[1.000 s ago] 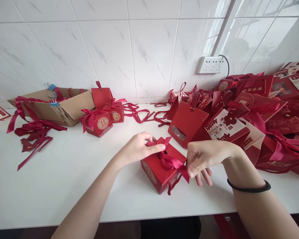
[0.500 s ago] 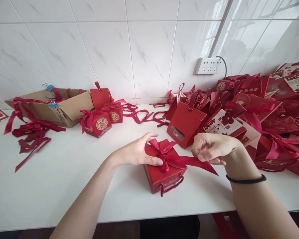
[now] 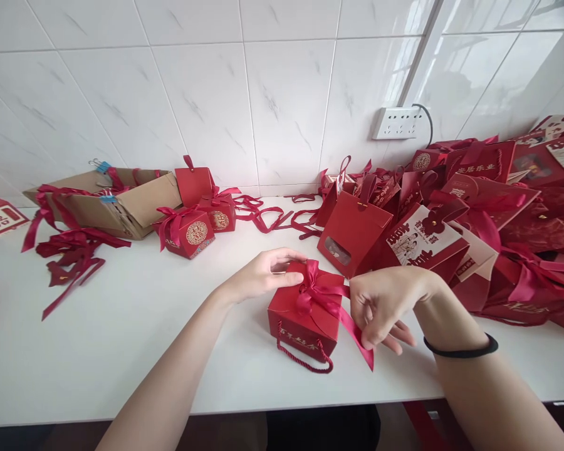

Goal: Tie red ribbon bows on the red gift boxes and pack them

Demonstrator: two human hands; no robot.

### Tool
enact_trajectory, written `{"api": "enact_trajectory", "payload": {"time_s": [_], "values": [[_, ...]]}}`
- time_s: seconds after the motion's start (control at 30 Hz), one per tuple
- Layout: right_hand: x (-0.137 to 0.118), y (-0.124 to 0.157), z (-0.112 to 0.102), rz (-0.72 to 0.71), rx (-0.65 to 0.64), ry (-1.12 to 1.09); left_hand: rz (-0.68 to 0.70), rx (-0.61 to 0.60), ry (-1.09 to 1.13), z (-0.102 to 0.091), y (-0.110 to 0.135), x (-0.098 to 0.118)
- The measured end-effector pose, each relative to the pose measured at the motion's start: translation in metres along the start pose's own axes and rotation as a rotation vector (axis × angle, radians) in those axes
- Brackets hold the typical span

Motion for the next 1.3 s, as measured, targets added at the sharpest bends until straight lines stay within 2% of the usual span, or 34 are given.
{"api": "enact_trajectory", "payload": {"time_s": [0.07,0.1,0.17,0.2,0.23,0.27,0.3,0.43,0.53,0.63,0.77,0.83,0.9,1.03,1.07,1.13,1.3], "values": [[-0.008,0.004,-0.002,-0.124,0.023,-0.074,-0.030,0.043,0.028,-0.005,-0.002,-0.008],[-0.016,0.009,-0.013,-0.246,0.125,-0.145,-0.046,0.067,0.041,-0.008,-0.003,-0.011],[-0.024,0.031,-0.053,-0.501,0.493,-0.320,-0.054,0.099,0.070,-0.013,-0.004,-0.015],[-0.021,0.045,-0.071,-0.574,0.699,-0.388,-0.049,0.101,0.088,-0.013,-0.005,-0.016],[-0.015,0.055,-0.083,-0.591,0.857,-0.423,-0.050,0.099,0.105,-0.012,-0.005,-0.017],[-0.010,0.057,-0.089,-0.561,0.943,-0.416,-0.058,0.101,0.113,-0.012,-0.006,-0.018],[-0.008,0.052,-0.090,-0.507,0.949,-0.372,-0.074,0.107,0.110,-0.011,-0.006,-0.019],[-0.015,0.014,-0.066,-0.331,0.648,-0.087,-0.077,0.109,0.079,-0.010,-0.005,-0.016],[-0.019,0.004,-0.048,-0.246,0.530,0.041,-0.038,0.101,0.074,-0.018,0.001,-0.003],[-0.025,0.006,-0.039,-0.194,0.514,0.129,-0.069,0.027,-0.023,-0.025,0.011,0.005],[-0.031,0.010,-0.034,-0.132,0.522,0.202,-0.152,-0.205,-0.179,-0.014,0.022,-0.001],[-0.031,0.010,-0.037,-0.099,0.571,0.240,-0.165,-0.214,-0.177,-0.012,0.021,-0.004],[-0.033,0.010,-0.046,-0.120,0.672,0.257,-0.133,-0.088,-0.119,-0.020,0.015,-0.002],[-0.039,0.023,-0.074,-0.252,1.071,0.306,0.136,0.432,-0.023,-0.065,0.016,0.020],[-0.039,0.026,-0.079,-0.268,1.158,0.335,0.199,0.525,-0.042,-0.072,0.019,0.024],[-0.038,0.026,-0.085,-0.297,1.255,0.384,0.279,0.603,-0.115,-0.076,0.023,0.030],[-0.037,0.017,-0.088,-0.348,1.324,0.467,0.381,0.679,-0.379,-0.070,0.031,0.042]]}}
Point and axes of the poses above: each hand's wrist, its own y-axis away from the middle knuckle, its own z-axis out of the palm, x = y × z, the point moved 10 cm from there along -y, towards the middle knuckle, and after that the axes turned 12 degrees about y, right-handed, at the moved point
